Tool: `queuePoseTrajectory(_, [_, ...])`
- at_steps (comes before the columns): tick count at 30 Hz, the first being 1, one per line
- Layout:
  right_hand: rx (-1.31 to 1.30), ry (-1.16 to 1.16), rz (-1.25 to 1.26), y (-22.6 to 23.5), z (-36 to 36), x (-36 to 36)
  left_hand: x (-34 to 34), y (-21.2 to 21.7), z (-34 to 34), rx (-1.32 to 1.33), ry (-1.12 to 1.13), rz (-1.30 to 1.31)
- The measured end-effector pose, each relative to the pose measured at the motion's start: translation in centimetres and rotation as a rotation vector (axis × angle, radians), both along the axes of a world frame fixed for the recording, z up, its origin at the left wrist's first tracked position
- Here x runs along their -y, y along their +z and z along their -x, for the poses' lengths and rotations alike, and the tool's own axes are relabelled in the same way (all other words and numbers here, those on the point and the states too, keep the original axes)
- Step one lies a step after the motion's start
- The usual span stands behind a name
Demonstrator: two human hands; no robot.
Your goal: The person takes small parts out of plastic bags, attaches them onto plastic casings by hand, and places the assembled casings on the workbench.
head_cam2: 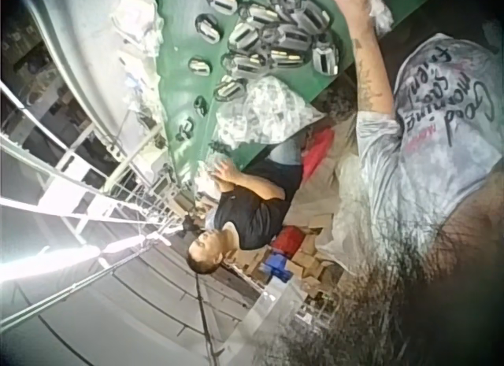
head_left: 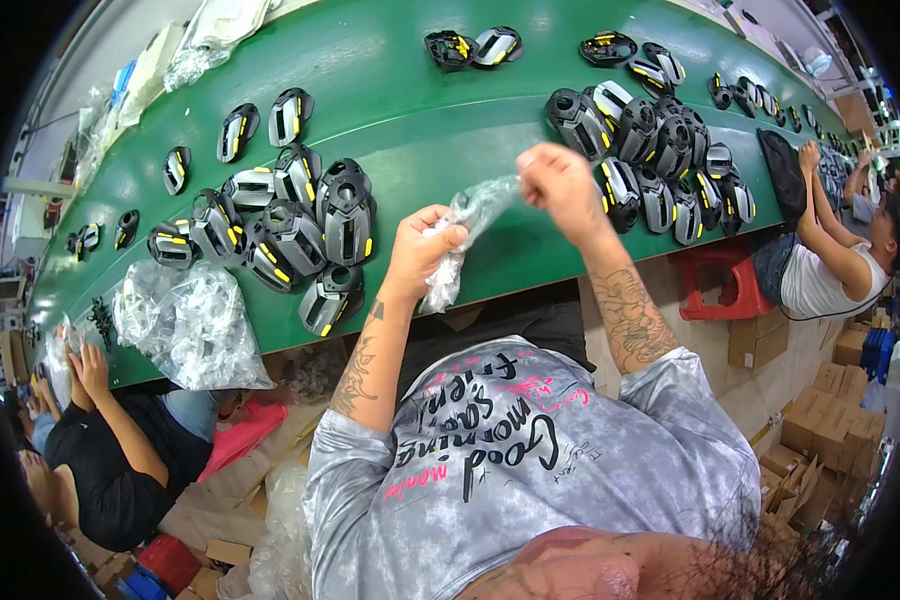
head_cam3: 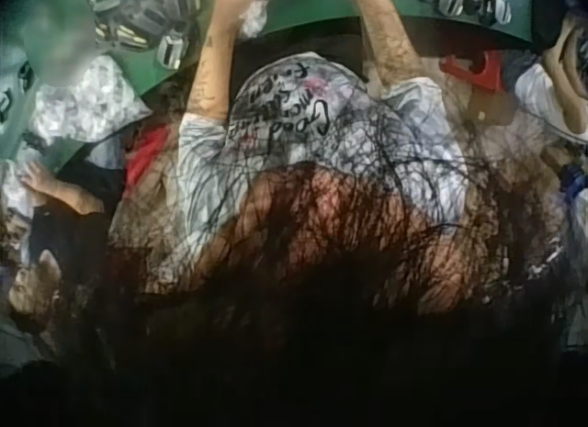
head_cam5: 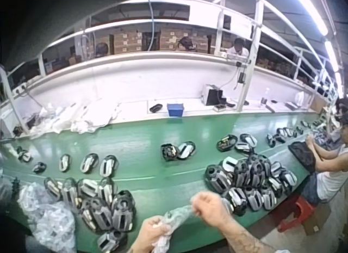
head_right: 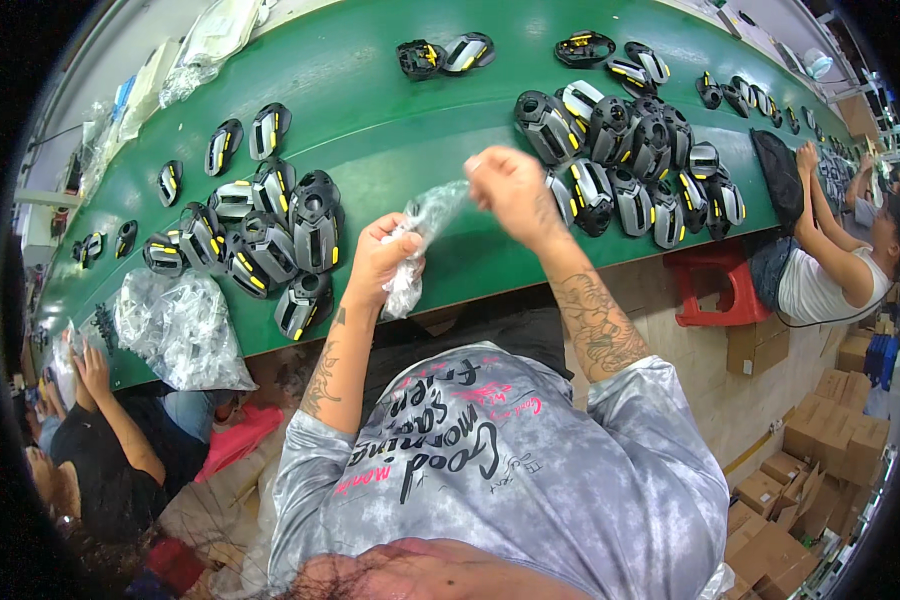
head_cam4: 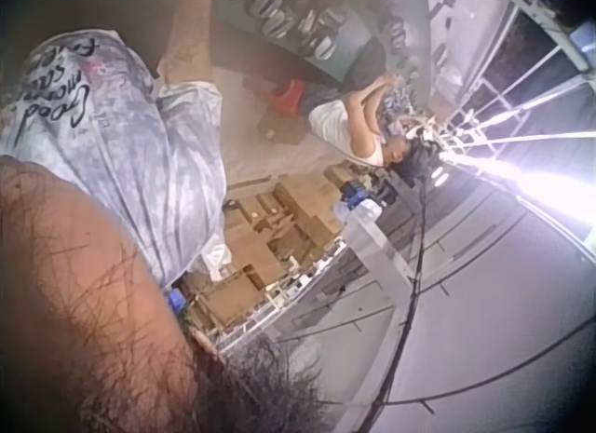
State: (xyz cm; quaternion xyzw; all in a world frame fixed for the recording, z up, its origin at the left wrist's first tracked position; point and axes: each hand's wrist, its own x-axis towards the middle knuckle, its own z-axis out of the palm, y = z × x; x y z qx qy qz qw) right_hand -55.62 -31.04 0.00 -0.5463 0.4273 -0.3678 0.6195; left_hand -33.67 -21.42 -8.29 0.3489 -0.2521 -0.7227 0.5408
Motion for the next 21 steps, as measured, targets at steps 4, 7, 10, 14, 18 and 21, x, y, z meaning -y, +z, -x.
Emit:
queuePoseTrajectory(4, [0.159,-0.112,0.051,2.2,2.1,2.0,-0.5,1.4,0.7,-0.009,0.070,0.034])
queuePoseTrajectory(7, [-0.093,-0.005,0.171,3.0,1.5,0.3,-0.2,1.3,1.1,0.020,0.124,0.046])
queuePoseTrajectory(10, [-0.398,0.221,0.415,3.7,0.5,-1.7,-0.3,1.0,1.3,0.183,0.124,0.079])
queuePoseTrajectory(14, [-0.471,0.187,0.329,2.3,-1.2,-1.6,-0.8,0.6,1.3,0.387,0.038,0.128])
queuePoseTrajectory(18, [-0.625,0.134,0.422,1.2,-1.4,-0.7,-1.3,-0.2,1.4,0.291,0.018,0.136])
queuePoseTrajectory(21, [-0.654,0.135,0.487,1.5,-1.0,-1.1,-1.0,0.7,1.8,0.441,0.130,0.200])
